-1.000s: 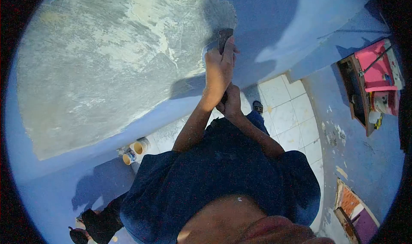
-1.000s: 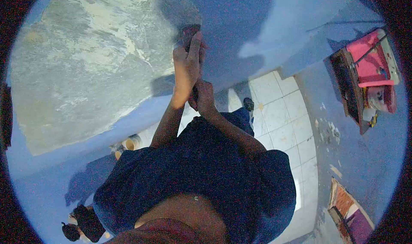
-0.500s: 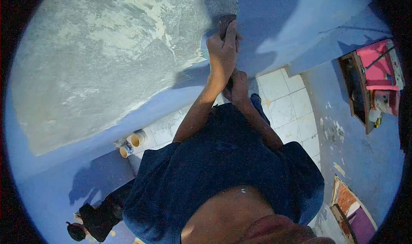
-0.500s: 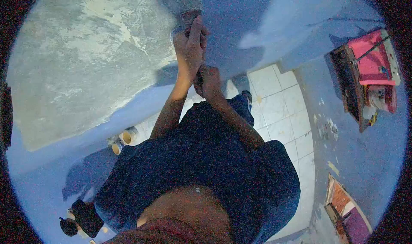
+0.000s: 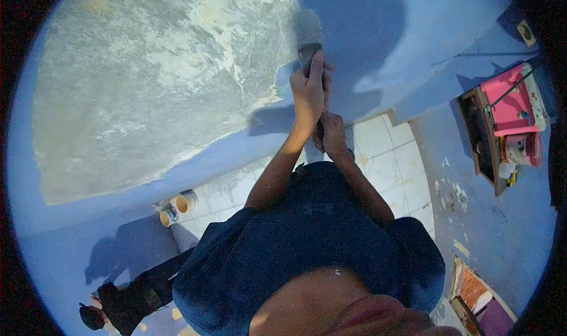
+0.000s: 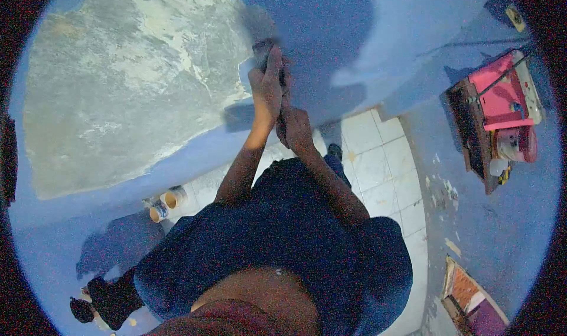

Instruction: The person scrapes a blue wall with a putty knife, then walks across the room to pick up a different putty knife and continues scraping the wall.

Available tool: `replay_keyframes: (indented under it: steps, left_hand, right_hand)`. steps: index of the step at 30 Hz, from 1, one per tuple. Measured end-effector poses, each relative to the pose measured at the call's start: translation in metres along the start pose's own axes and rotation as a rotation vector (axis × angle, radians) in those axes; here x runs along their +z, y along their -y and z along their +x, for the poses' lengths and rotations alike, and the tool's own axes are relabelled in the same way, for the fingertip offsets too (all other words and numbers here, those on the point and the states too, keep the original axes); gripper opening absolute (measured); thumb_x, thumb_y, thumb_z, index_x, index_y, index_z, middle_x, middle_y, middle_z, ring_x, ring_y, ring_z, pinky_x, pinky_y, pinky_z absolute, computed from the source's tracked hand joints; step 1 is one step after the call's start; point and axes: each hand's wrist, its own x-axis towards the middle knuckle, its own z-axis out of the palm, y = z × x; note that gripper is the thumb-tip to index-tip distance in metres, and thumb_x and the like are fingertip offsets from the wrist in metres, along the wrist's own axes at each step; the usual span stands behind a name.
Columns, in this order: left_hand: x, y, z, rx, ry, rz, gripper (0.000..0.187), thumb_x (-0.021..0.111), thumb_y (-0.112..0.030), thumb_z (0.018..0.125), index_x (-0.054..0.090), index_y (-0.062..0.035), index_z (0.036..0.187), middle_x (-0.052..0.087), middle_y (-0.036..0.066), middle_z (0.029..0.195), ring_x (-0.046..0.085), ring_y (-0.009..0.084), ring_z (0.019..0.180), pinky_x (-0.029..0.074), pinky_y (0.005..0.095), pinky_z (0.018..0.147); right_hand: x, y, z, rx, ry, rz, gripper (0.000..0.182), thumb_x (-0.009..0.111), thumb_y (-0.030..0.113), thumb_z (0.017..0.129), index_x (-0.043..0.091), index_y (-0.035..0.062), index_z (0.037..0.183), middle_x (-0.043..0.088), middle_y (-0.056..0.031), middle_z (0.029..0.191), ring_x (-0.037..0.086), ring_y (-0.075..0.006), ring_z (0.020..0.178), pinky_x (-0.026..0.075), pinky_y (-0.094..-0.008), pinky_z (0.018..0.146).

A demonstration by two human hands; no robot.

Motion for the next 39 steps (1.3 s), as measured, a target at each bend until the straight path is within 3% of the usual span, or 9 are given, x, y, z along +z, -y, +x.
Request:
replay_keyframes:
  steps: [16,19,23,28,30,32,34,37,39]
  left_hand:
    - [-0.009,-0.006,0.007,0.117,0.021,0.201,0.043,0.048,-0.040,0.094,0.063,-0.0039,0.077,0.048,0.000,0.050,0.040,0.0065,0.038,0.028,0.0241,0.035]
    - [-0.009,-0.003,0.008,0.143,0.029,0.185,0.042,0.049,-0.040,0.094,0.063,-0.0040,0.077,0.048,0.000,0.049,0.038,0.0066,0.036,0.027,0.0245,0.034]
    - [-0.005,-0.008,0.007,0.048,-0.012,0.113,0.043,0.050,-0.035,0.094,0.063,-0.0003,0.072,0.044,0.001,0.046,0.036,0.0074,0.036,0.026,0.0270,0.035]
    - [0.007,-0.002,0.006,0.031,-0.016,-0.054,0.045,0.051,-0.041,0.092,0.061,-0.0022,0.072,0.045,0.000,0.047,0.036,0.0073,0.033,0.026,0.0246,0.032]
    - [0.014,-0.004,0.008,0.049,0.007,-0.127,0.046,0.052,-0.044,0.091,0.061,-0.0032,0.073,0.046,0.000,0.048,0.037,0.0079,0.033,0.026,0.0240,0.031]
    - [0.024,-0.013,0.013,0.119,0.032,-0.206,0.046,0.054,-0.045,0.090,0.061,-0.0037,0.072,0.046,0.000,0.048,0.037,0.0084,0.032,0.027,0.0239,0.030]
    - [0.025,-0.012,0.012,0.058,0.021,-0.235,0.046,0.054,-0.046,0.089,0.060,-0.0035,0.072,0.047,0.000,0.048,0.038,0.0089,0.032,0.027,0.0239,0.030]
    - [0.020,-0.008,0.009,0.003,-0.001,-0.192,0.047,0.054,-0.045,0.090,0.061,-0.0027,0.071,0.047,0.001,0.048,0.039,0.0089,0.034,0.028,0.0240,0.031]
    - [0.015,-0.002,0.007,0.010,-0.015,-0.126,0.046,0.053,-0.043,0.090,0.062,-0.0019,0.071,0.047,0.001,0.049,0.039,0.0087,0.035,0.028,0.0241,0.032]
  right_hand:
    - [0.027,-0.007,-0.003,0.099,-0.001,0.224,0.046,0.035,0.038,0.097,0.049,0.0076,0.065,0.042,0.0007,0.043,0.035,-0.0080,0.029,0.025,-0.0257,0.030]
    - [0.024,-0.007,0.001,-0.086,0.014,0.062,0.047,0.039,0.036,0.095,0.047,0.0078,0.058,0.045,-0.0016,0.045,0.041,-0.0111,0.032,0.030,-0.0270,0.032]
    - [0.006,-0.025,0.011,-0.294,0.021,-0.252,0.036,0.043,0.031,0.094,0.051,0.0060,0.068,0.045,-0.0007,0.045,0.041,-0.0116,0.033,0.031,-0.0291,0.034]
    - [-0.015,-0.008,0.008,0.103,-0.019,0.028,0.040,0.046,0.033,0.094,0.052,0.0053,0.066,0.044,0.0000,0.045,0.039,-0.0119,0.034,0.032,-0.0303,0.038]
    - [-0.026,0.005,0.018,-0.282,-0.025,-0.278,0.045,0.046,0.035,0.094,0.052,0.0053,0.061,0.044,-0.0003,0.046,0.039,-0.0110,0.036,0.031,-0.0292,0.038]
    - [-0.030,0.027,0.013,-0.253,0.004,-0.339,0.046,0.045,0.035,0.095,0.052,0.0048,0.060,0.045,-0.0009,0.046,0.041,-0.0107,0.037,0.031,-0.0288,0.038]
    - [-0.030,0.059,0.006,0.165,0.049,-0.158,0.045,0.045,0.033,0.095,0.054,0.0037,0.063,0.046,-0.0018,0.047,0.042,-0.0111,0.039,0.032,-0.0292,0.039]
    - [-0.029,0.012,0.012,-0.214,-0.024,-0.346,0.054,0.042,0.043,0.095,0.051,0.0053,0.057,0.045,-0.0027,0.045,0.041,-0.0131,0.036,0.033,-0.0303,0.038]
    - [-0.018,0.020,0.003,0.130,-0.002,-0.055,0.061,0.037,0.049,0.095,0.048,0.0074,0.052,0.041,-0.0024,0.039,0.039,-0.0143,0.031,0.031,-0.0310,0.035]
